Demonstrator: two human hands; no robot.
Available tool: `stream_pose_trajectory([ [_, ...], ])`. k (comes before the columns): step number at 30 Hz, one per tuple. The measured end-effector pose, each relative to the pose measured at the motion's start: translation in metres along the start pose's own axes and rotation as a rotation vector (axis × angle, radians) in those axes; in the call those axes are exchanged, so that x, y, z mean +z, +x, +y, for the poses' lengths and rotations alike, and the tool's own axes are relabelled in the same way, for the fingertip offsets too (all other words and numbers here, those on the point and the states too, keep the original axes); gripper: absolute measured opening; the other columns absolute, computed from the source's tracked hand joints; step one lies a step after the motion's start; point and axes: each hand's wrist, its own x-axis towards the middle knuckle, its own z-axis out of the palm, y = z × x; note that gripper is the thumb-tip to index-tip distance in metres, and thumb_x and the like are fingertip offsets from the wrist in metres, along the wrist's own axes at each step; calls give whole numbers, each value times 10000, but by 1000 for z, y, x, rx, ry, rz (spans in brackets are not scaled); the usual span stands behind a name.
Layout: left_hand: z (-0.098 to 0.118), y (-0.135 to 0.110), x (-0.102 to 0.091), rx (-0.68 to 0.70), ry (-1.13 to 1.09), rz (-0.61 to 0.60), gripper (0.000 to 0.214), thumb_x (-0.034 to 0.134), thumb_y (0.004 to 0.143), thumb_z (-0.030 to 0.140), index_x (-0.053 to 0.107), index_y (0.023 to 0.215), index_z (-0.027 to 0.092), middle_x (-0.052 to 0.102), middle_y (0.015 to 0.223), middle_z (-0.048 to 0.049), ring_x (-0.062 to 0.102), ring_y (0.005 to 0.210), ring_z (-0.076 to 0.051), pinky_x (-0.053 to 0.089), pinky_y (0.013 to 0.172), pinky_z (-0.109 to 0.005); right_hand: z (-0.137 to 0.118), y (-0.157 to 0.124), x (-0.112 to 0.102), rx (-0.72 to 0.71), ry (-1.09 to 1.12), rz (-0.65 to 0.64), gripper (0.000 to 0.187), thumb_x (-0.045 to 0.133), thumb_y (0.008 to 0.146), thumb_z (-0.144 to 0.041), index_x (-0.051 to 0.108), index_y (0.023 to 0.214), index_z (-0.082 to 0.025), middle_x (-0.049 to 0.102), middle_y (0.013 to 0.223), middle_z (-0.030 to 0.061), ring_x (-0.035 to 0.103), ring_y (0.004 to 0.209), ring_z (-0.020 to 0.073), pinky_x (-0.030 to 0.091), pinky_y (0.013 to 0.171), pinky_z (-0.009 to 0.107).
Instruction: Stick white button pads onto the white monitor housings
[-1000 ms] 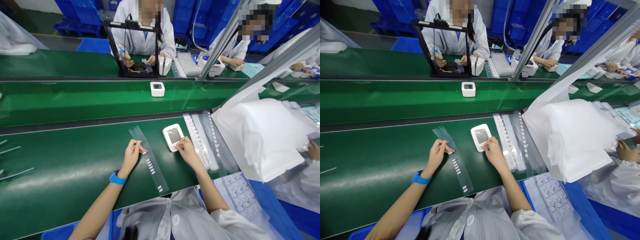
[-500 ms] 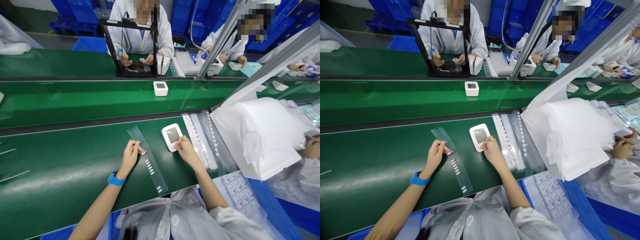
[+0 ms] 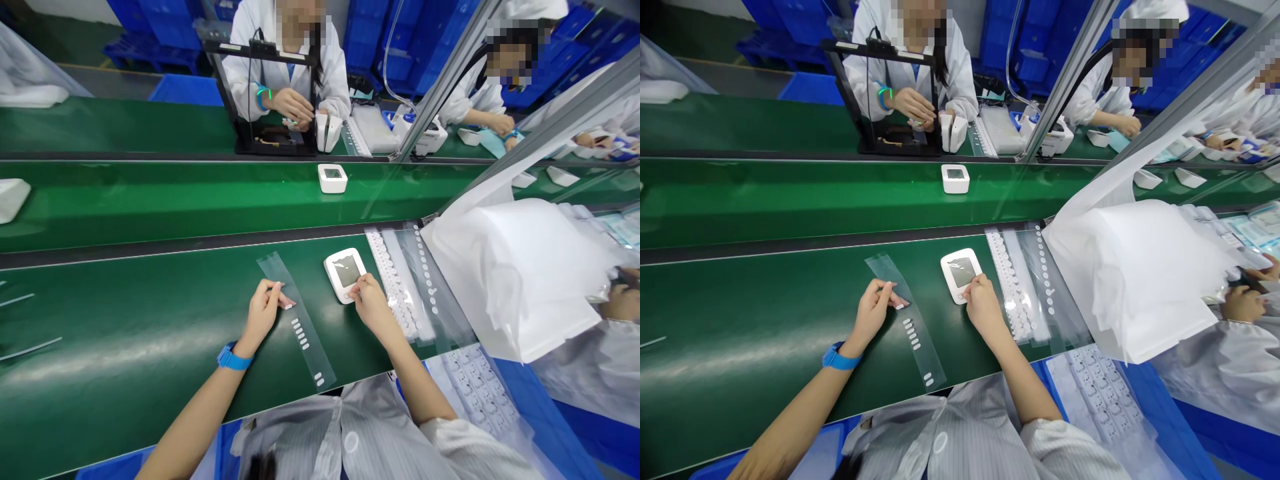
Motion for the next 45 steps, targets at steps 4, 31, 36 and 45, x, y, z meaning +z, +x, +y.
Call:
stream_pose_trajectory([
  [4, 0, 1, 0, 4, -2, 2, 293, 504, 905, 495, 486, 892, 203, 621, 524, 45, 711, 609, -194, 504, 555, -254, 1, -2, 4, -22, -10, 26, 199, 506, 811, -46, 474, 700, -207, 495, 902, 76, 551, 813, 221, 492, 829, 417],
  [31, -3, -17, 34, 77, 70, 16, 279, 432, 932, 499, 438, 895, 223, 604, 511, 64, 615, 423, -126, 366, 358, -168, -21, -16, 20, -162, 283, 234, 68, 638, 841, -281, 628, 821, -217, 569, 890, 46, 557, 869, 217, 467, 801, 371],
  [36, -4, -19, 38, 74, 54, 24, 293, 452, 919, 508, 449, 884, 218, 606, 517, 59, 581, 423, -115, 424, 409, -183, -46, -31, 62, -350, 359, 257, 112, 607, 879, -230, 707, 830, -239, 586, 991, 69, 542, 872, 199, 489, 792, 378],
  [45, -5, -21, 38, 76, -41, 30, 311, 492, 904, 516, 483, 922, 205, 617, 570, 44, 602, 494, -118, 483, 498, -215, -46, -29, 76, -278, 535, 247, 96, 644, 851, -226, 719, 791, -234, 579, 951, 55, 553, 800, 170, 500, 752, 354],
])
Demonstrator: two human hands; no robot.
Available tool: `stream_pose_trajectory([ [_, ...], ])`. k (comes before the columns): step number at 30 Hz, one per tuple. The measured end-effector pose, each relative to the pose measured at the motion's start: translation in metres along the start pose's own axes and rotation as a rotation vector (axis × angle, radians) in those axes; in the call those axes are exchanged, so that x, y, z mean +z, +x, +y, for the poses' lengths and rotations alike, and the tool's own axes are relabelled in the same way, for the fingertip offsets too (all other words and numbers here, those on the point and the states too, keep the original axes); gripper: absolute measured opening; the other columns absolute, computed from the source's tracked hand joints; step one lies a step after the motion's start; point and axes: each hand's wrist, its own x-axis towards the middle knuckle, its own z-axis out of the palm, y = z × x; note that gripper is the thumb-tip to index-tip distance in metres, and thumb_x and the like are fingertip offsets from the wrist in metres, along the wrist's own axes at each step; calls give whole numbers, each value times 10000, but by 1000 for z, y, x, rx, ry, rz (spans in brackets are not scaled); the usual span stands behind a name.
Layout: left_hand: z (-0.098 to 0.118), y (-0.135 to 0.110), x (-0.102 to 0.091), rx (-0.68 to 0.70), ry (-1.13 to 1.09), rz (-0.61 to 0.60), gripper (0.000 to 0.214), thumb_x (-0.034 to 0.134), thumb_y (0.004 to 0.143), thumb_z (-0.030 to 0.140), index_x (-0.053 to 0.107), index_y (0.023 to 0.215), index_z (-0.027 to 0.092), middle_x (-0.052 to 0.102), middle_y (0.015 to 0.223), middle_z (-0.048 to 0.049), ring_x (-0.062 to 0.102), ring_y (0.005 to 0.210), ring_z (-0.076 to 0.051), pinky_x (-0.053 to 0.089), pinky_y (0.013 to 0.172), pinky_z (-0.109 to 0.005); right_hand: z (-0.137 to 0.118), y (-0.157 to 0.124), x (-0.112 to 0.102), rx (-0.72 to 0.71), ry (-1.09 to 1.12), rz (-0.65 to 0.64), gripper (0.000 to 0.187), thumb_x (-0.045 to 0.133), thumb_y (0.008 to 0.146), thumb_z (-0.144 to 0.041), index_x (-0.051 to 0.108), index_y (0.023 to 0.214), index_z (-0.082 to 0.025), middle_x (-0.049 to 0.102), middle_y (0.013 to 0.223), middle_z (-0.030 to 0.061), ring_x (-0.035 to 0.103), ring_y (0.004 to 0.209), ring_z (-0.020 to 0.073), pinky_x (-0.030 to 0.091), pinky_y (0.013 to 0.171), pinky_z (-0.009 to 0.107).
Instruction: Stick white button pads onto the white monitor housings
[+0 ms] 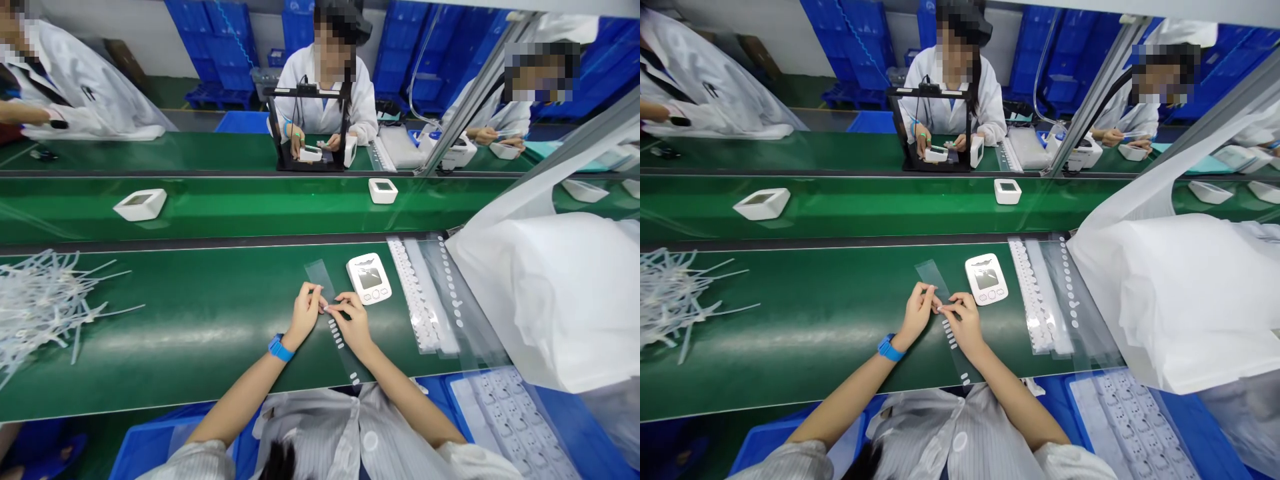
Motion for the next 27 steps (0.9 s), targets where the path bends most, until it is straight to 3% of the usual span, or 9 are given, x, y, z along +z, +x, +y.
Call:
stream_pose_trajectory([
  [8, 1, -3, 0, 28, 6, 6, 267, 471, 931, 472, 473, 937, 205, 616, 567, 42, 608, 514, -122, 476, 512, -216, -4, 1, 2, 104, 98, 12, 67, 684, 817, -235, 713, 759, -221, 573, 904, 41, 587, 898, 185, 487, 829, 357],
  [16, 1, -3, -2, 29, 109, 73, 263, 499, 912, 469, 519, 903, 207, 594, 567, 44, 582, 473, -125, 457, 483, -224, -6, 0, 1, 258, 217, 12, 71, 693, 798, -262, 694, 748, -211, 586, 891, 31, 597, 806, 156, 491, 688, 285],
  [27, 4, -6, -2, 40, 123, 62, 272, 479, 923, 477, 503, 937, 206, 668, 605, 20, 640, 519, -144, 518, 547, -262, -6, -1, 3, 212, 152, 42, 74, 663, 826, -250, 695, 764, -226, 589, 905, 37, 594, 872, 176, 498, 783, 332],
])
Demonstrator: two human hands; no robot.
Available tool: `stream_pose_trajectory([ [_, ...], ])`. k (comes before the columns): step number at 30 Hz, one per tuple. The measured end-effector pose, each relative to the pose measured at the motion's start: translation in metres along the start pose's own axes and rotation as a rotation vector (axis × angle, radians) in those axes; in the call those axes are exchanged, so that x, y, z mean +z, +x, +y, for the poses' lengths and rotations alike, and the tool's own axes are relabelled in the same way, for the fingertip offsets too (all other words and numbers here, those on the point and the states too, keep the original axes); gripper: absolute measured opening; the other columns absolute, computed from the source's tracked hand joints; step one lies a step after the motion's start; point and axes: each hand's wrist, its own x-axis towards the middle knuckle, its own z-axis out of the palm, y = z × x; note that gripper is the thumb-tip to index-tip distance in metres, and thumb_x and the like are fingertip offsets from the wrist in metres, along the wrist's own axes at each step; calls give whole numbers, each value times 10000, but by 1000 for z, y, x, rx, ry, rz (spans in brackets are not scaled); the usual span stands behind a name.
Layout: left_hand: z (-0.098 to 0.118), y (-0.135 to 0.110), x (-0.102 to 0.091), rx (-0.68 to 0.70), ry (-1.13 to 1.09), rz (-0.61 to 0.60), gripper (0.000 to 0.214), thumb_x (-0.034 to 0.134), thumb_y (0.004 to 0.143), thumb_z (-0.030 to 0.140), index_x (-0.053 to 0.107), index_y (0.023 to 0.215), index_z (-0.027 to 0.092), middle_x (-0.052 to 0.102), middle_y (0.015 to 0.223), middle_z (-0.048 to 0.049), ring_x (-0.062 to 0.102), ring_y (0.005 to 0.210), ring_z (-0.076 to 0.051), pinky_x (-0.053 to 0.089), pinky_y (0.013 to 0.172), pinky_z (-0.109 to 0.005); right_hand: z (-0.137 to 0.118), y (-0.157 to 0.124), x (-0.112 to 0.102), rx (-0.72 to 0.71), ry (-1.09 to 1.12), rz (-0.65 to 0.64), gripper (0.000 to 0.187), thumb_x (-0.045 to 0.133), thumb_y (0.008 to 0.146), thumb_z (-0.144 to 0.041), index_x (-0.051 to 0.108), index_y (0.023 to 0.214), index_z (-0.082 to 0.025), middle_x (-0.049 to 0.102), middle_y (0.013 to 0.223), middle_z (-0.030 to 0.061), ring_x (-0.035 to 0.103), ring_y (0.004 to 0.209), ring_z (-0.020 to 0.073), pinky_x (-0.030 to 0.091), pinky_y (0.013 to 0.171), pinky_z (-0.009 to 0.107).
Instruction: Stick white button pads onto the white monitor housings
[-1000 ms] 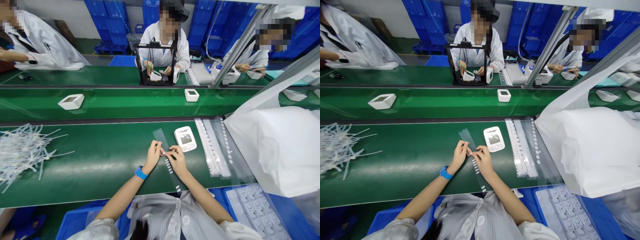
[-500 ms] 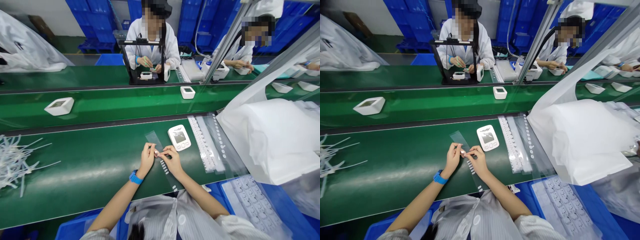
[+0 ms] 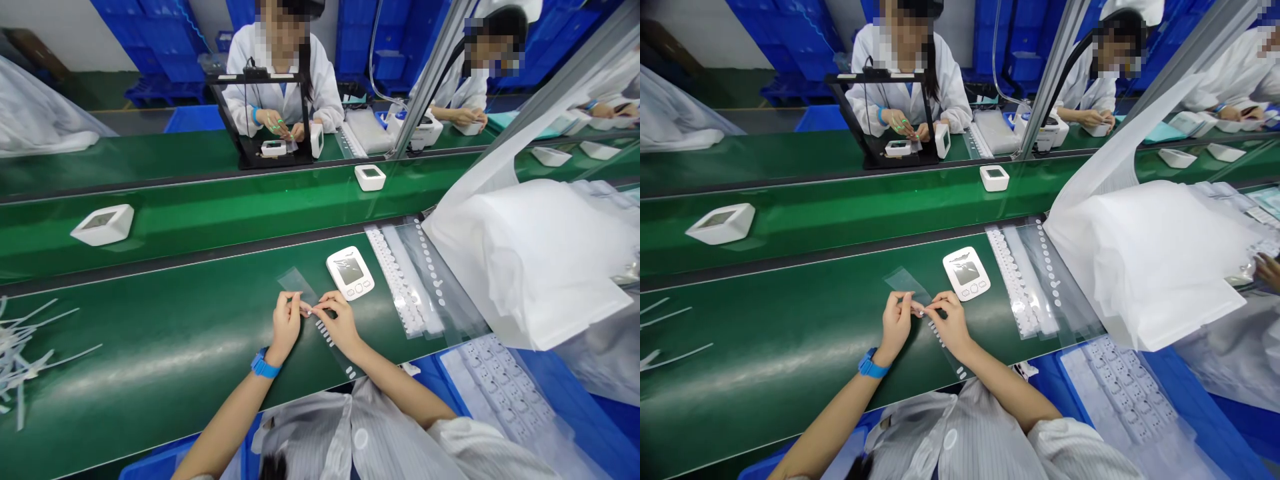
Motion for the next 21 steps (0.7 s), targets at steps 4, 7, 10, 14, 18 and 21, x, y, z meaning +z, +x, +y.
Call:
stream_pose_trajectory([
  [4, -2, -1, 0, -8, -5, -15, 261, 474, 931, 463, 494, 952, 204, 685, 633, 13, 658, 549, -144, 528, 571, -264, 5, 0, 2, -75, -80, 7, 72, 634, 851, -213, 666, 787, -225, 589, 910, 38, 575, 900, 184, 475, 839, 360],
  [7, -2, -1, -1, -17, -5, -22, 259, 481, 928, 462, 498, 954, 205, 698, 644, 8, 677, 571, -152, 535, 591, -271, 1, -3, 4, -93, -136, -25, 86, 597, 871, -183, 646, 815, -228, 584, 920, 44, 560, 911, 192, 471, 839, 368],
  [10, 2, 3, -2, -55, -26, -15, 273, 493, 916, 477, 494, 942, 205, 697, 620, 9, 683, 555, -162, 536, 564, -271, -12, -8, -1, -135, -169, -108, 80, 585, 884, -186, 633, 840, -233, 589, 936, 44, 546, 931, 198, 467, 856, 383],
  [14, 3, 12, -7, -105, -107, 5, 311, 485, 907, 515, 453, 919, 206, 662, 533, 32, 673, 494, -168, 512, 486, -248, -25, -3, -31, -166, -168, -194, 59, 589, 890, -215, 629, 850, -230, 588, 971, 47, 550, 977, 197, 459, 897, 389],
  [18, 1, 16, -10, -100, -132, -21, 318, 489, 903, 520, 453, 919, 205, 654, 523, 38, 684, 512, -171, 498, 479, -235, -6, 22, -87, -7, -272, 5, 109, 601, 864, -268, 625, 777, -207, 561, 1017, 68, 561, 1000, 216, 442, 944, 424],
  [21, 0, 15, -10, -101, -118, -38, 308, 485, 910, 510, 457, 921, 203, 656, 527, 36, 680, 512, -165, 495, 482, -233, 14, 38, -120, 145, -292, 58, 171, 608, 832, -334, 628, 739, -193, 558, 1033, 82, 578, 972, 224, 489, 882, 422],
])
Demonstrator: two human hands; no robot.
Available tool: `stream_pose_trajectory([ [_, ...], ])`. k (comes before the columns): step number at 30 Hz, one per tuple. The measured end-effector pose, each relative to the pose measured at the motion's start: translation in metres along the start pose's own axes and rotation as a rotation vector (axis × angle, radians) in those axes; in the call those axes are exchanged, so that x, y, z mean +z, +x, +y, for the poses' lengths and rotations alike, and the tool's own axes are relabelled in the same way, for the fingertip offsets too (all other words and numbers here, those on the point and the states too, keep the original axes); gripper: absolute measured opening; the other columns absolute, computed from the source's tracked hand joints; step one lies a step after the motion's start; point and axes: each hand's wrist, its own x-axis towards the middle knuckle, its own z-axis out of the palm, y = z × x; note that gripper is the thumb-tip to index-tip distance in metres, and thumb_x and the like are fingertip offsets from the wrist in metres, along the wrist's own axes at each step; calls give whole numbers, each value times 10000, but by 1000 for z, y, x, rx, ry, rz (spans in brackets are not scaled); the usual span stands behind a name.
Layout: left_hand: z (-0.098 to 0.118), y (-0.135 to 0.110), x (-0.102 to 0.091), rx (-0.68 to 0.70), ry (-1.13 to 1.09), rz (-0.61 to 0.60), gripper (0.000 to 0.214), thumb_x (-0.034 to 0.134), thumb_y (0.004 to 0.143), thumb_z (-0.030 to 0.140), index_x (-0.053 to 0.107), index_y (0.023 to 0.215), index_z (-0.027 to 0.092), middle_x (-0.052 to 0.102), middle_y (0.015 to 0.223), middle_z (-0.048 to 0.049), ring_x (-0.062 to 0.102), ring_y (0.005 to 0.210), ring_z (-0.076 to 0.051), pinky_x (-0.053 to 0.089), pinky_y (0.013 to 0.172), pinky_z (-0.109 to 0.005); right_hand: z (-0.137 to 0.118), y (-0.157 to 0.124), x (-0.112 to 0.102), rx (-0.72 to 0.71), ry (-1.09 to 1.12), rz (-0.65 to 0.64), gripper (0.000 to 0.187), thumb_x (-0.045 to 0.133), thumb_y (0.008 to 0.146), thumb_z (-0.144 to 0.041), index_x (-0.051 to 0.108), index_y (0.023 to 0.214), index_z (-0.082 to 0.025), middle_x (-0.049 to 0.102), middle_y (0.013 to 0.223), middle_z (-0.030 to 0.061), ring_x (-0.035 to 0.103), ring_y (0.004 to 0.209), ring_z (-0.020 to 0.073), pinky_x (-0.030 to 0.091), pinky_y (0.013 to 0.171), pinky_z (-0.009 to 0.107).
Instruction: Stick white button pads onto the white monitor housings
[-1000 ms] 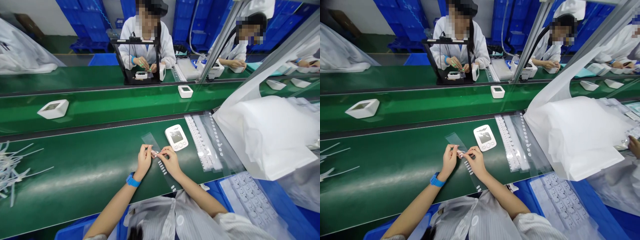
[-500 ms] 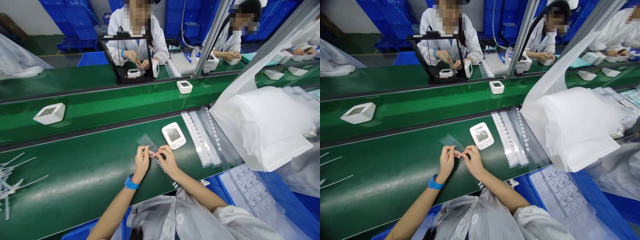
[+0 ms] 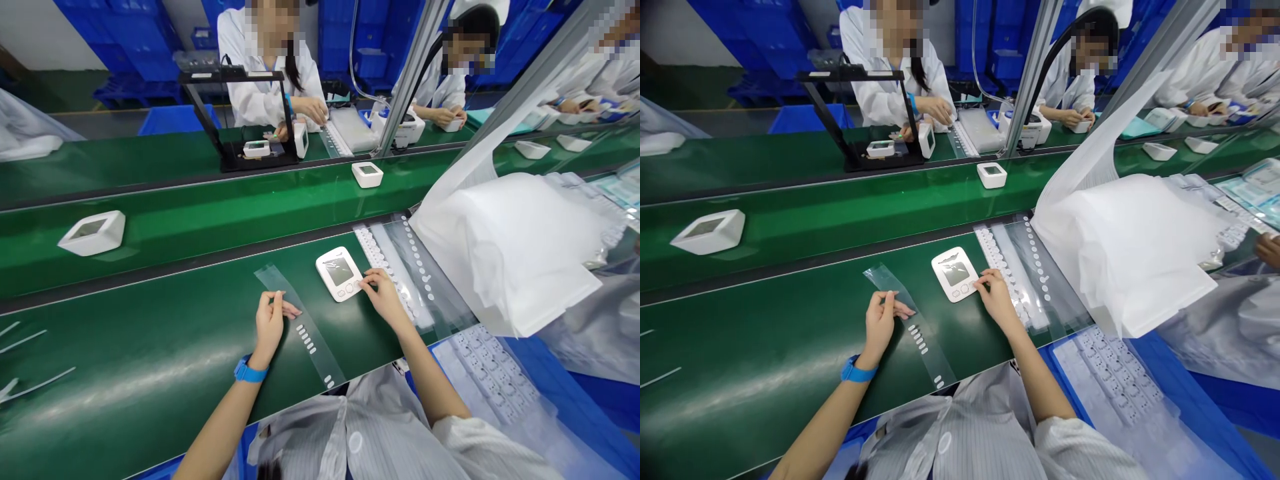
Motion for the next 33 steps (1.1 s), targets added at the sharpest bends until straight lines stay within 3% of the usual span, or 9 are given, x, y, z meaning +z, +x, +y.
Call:
stream_pose_trajectory([
  [4, 0, -1, 0, 0, -2, 2, 303, 479, 917, 502, 458, 936, 201, 662, 534, 31, 676, 517, -161, 500, 489, -234, 10, 9, -8, 90, 30, -93, 198, 611, 807, -355, 606, 702, -187, 581, 1013, 80, 606, 852, 199, 526, 774, 384],
  [12, 0, -1, -3, -5, -6, -6, 301, 485, 915, 498, 461, 941, 200, 659, 540, 30, 681, 534, -166, 498, 499, -237, 0, 14, -8, 84, -38, -129, 95, 585, 809, -257, 601, 755, -181, 612, 919, 55, 607, 753, 172, 498, 751, 350],
  [33, -3, 1, -3, 1, -6, -15, 302, 480, 919, 498, 465, 935, 196, 661, 532, 26, 678, 522, -167, 494, 484, -233, -8, 27, -12, 118, -213, -248, 85, 582, 806, -183, 590, 722, -176, 611, 787, 27, 593, 752, 168, 457, 720, 302],
])
